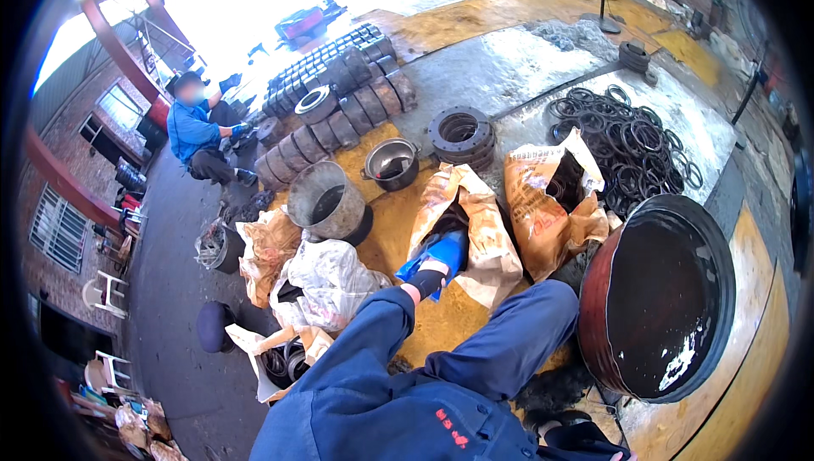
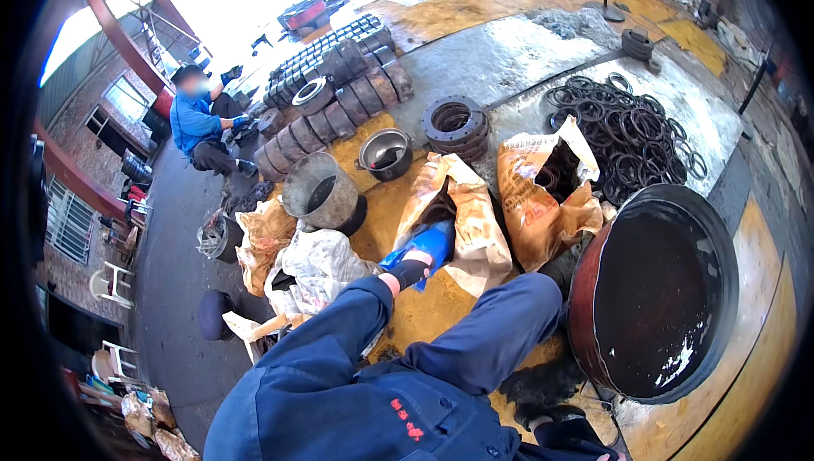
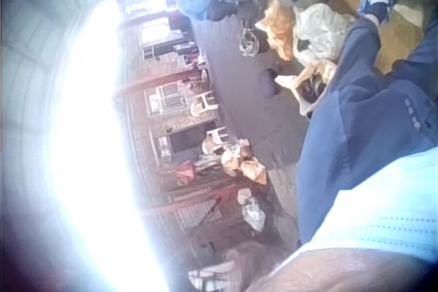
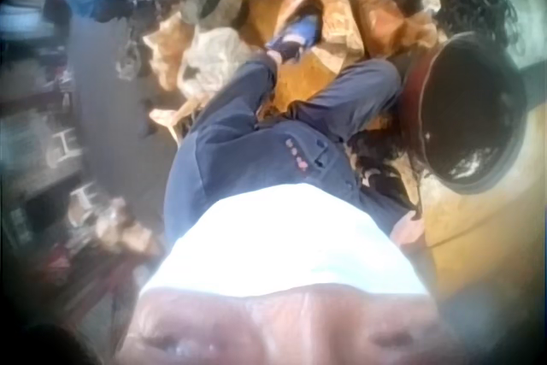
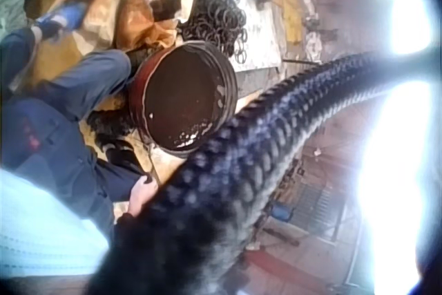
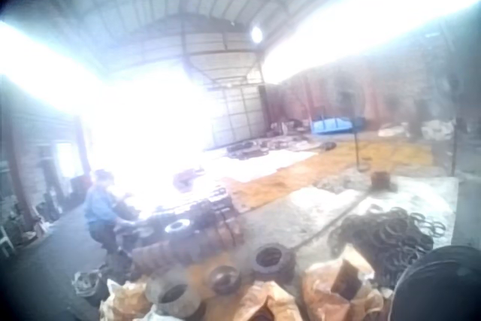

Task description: The person sits on the floor of a workshop, puts on clear plastic gloves, and then blue rubber gloves. They pick up a metal ring from a pile and use a brush to coat it with a dark liquid from a bucket, repeating the process for multiple rings.

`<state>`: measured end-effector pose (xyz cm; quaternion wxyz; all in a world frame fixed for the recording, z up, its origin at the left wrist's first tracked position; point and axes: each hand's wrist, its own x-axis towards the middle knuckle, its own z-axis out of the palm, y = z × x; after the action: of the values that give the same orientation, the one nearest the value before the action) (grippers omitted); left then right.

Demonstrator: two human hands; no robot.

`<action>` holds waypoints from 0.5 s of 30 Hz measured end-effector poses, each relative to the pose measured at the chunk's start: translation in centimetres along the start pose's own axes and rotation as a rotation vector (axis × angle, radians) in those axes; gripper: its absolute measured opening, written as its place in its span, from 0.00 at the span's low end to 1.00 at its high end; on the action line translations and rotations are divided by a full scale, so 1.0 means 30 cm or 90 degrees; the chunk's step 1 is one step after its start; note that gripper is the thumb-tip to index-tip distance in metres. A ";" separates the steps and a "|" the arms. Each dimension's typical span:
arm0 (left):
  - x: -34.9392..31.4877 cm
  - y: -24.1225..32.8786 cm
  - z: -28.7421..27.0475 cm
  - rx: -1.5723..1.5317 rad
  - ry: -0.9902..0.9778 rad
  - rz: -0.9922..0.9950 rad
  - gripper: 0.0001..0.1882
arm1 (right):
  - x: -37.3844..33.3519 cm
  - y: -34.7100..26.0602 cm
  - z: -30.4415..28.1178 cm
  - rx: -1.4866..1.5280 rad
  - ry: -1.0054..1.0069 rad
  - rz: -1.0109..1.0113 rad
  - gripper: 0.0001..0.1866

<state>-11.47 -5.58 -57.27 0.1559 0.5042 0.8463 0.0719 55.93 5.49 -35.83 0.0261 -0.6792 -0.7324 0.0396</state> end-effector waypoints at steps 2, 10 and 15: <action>0.008 0.004 -0.008 0.004 -0.024 -0.006 0.14 | 0.000 0.007 0.005 0.021 -0.001 -0.003 0.24; 0.061 -0.043 0.000 0.039 -0.067 0.028 0.09 | 0.014 0.104 0.143 -0.085 -0.025 0.100 0.24; 0.056 -0.080 0.011 0.049 -0.114 0.047 0.08 | 0.027 0.107 0.125 -0.089 -0.028 0.097 0.20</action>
<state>-14.09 -5.26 -58.58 0.2087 0.5450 0.8120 -0.0008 58.72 6.44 -39.89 -0.0401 -0.7322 -0.6798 0.0052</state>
